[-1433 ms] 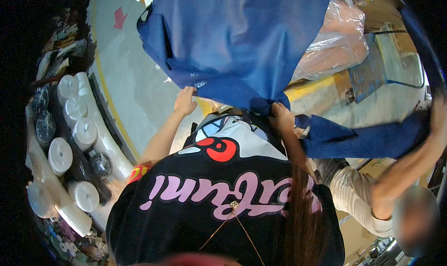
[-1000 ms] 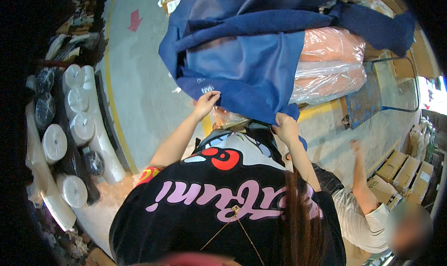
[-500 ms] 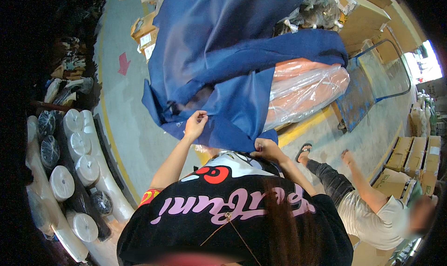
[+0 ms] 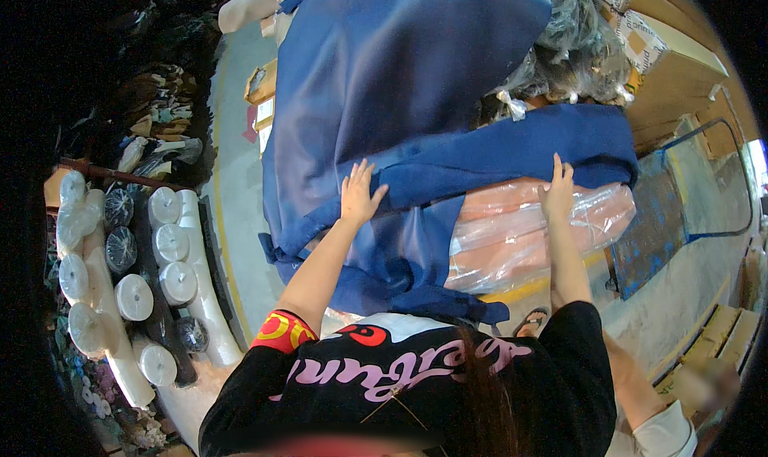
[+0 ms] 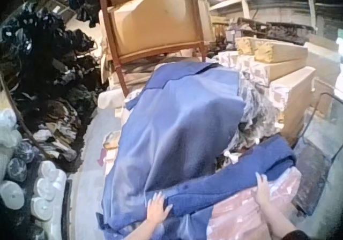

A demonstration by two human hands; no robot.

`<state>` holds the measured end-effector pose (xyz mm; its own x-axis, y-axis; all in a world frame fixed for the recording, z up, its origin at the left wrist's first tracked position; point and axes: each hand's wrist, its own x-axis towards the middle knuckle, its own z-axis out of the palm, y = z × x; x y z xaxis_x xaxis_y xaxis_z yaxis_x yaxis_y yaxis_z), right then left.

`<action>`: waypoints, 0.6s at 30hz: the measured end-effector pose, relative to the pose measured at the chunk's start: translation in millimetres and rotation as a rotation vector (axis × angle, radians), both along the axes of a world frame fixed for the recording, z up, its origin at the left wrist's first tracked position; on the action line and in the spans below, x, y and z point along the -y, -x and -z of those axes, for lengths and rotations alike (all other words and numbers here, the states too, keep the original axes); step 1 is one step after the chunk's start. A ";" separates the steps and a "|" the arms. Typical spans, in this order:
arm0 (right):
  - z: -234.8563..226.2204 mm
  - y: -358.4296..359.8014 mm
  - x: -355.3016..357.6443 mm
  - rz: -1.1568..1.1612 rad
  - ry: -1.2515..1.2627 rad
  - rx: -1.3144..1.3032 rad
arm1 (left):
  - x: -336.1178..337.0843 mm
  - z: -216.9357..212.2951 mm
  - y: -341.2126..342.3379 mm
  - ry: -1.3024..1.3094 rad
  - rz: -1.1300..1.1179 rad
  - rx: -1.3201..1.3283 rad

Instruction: The person unfolds and inspects large pieces of blue fabric in a warehouse. They use a white marker to write on the fabric and then fold it before placing it on a pile. A coworker is also seen handling similar fabric nearby.

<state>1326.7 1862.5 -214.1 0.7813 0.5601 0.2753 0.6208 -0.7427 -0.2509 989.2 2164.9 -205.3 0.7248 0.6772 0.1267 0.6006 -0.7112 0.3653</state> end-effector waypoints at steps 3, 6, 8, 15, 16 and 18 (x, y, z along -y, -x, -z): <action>2.6 -52.0 -20.1 -0.060 0.396 0.141 | -6.1 2.3 -7.7 0.265 -0.054 -0.273; 31.0 -89.6 -31.3 -0.101 0.559 0.253 | -13.1 -12.2 -10.2 0.281 -0.031 -0.357; 49.1 -104.0 -32.0 -0.129 0.547 0.271 | -13.8 -22.7 -13.3 0.418 0.109 -0.434; -40.5 -119.5 12.4 -0.279 0.263 0.121 | 37.9 1.2 -22.8 0.486 0.015 -0.353; -65.2 -115.6 19.5 -0.252 0.194 0.148 | 43.7 5.4 -20.3 0.477 0.002 -0.263; -107.4 -96.0 34.1 -0.240 0.105 0.163 | 56.2 4.7 -13.2 0.452 -0.035 -0.091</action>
<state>1422.7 1828.4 -106.7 0.5732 0.7555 0.3171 0.8076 -0.5863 -0.0630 1002.3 2108.8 -210.0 0.6951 0.6741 -0.2498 0.6654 -0.4718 0.5784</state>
